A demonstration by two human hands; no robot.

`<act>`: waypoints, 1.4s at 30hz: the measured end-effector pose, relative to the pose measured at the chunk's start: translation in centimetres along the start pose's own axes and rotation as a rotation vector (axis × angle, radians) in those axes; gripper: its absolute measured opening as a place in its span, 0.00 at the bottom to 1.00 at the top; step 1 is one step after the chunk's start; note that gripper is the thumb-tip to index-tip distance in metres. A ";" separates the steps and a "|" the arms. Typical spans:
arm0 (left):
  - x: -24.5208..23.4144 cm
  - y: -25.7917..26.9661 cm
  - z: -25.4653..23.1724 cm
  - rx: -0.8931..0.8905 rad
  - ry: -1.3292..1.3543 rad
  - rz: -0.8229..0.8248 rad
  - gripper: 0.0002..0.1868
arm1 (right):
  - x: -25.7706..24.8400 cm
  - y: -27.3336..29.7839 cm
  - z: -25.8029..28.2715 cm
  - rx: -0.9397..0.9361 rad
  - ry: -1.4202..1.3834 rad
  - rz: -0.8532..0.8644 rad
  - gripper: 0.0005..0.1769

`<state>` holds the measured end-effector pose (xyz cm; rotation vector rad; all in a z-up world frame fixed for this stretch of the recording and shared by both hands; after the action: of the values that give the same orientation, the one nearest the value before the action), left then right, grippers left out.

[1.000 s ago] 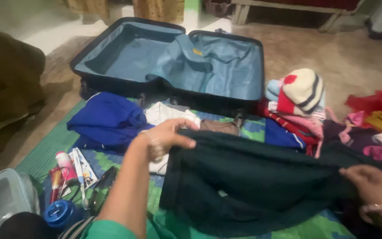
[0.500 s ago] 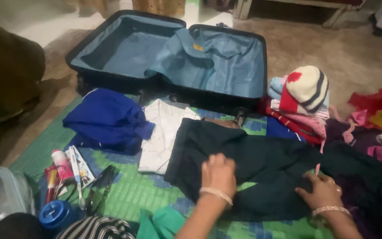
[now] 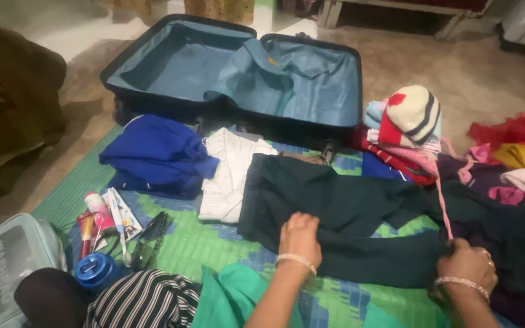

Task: The person folds several pieces of clothing by hand on a green mat next to an open suitcase. Items include a light blue shirt, a red cap, a brown sweater, and a dark green jacket, which are folded and stacked in sequence.

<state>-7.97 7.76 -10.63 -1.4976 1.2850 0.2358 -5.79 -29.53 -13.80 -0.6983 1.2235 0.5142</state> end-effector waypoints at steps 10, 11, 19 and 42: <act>-5.5 2.6 7.8 -0.977 0.064 -0.116 0.39 | 3.8 -1.5 -3.5 0.051 -0.296 0.248 0.15; -5.0 2.5 8.6 -0.991 0.110 -0.111 0.41 | 4.2 -1.4 -3.5 0.061 -0.277 0.291 0.15; -6.2 2.8 14.0 -1.038 0.313 -0.184 0.28 | 4.1 -2.8 -5.2 0.239 -0.285 0.444 0.22; -8.1 2.2 7.1 -0.025 -0.312 0.189 0.19 | 4.1 6.7 2.5 -0.299 -0.073 0.630 0.37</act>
<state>-9.58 18.52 -8.87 -1.3001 1.1722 0.5868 -7.69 -23.17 -18.62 -0.5246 1.3040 1.2532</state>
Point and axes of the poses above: each hand's wrist, its own y-axis away from the middle knuckle, its own x-axis out of the palm, z = x × y, the point moved 2 cm from there along -y, towards the middle knuckle, and after that the axes turned 15 degrees about x, right-handed, at the moved point
